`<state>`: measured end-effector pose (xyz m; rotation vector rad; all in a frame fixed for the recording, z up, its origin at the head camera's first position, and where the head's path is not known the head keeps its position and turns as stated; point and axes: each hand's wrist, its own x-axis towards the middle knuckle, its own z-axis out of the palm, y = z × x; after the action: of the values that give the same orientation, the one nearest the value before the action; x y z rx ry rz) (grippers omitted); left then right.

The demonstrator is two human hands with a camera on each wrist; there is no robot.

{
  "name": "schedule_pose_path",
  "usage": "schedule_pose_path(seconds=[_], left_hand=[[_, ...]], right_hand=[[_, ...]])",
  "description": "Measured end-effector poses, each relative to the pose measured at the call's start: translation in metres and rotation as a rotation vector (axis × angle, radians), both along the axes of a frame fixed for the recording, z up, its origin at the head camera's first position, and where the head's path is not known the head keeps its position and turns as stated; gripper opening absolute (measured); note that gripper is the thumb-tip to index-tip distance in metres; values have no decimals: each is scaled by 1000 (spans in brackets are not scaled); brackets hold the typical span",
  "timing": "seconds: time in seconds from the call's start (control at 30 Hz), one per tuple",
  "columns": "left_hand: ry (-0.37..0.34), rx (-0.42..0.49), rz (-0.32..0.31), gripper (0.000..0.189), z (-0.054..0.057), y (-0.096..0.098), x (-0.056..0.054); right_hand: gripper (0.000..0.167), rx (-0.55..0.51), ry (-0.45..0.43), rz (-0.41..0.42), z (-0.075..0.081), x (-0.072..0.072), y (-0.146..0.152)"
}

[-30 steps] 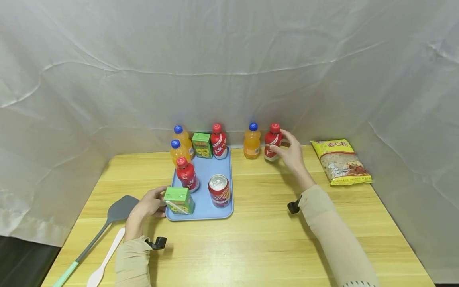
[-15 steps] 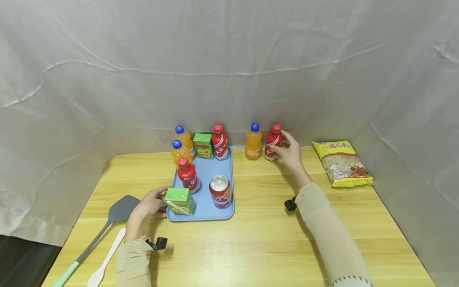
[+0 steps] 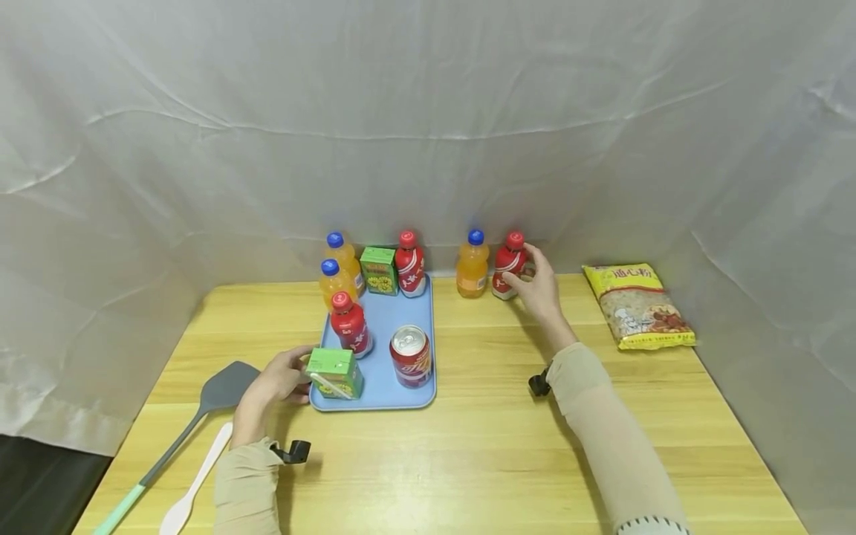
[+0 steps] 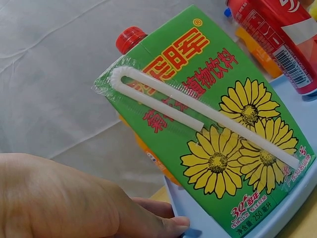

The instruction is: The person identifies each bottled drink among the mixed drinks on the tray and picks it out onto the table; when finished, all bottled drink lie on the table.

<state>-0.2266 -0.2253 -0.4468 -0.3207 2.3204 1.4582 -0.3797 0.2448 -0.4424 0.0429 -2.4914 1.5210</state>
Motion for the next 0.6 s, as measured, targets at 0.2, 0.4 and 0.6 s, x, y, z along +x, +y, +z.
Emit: schedule_pose_path(seconds=[0.2,0.4,0.6], left_hand=[[2,0,0,62,1,-1,0],[10,-8,4,61,2,-3,-1],[7,-8,9,61,-1,0,0]], right_hand=[[74,67,326,-133,14,14,-31],[71,148,601,9,21,20,-74],[78,213,513,118,11,15,-105]])
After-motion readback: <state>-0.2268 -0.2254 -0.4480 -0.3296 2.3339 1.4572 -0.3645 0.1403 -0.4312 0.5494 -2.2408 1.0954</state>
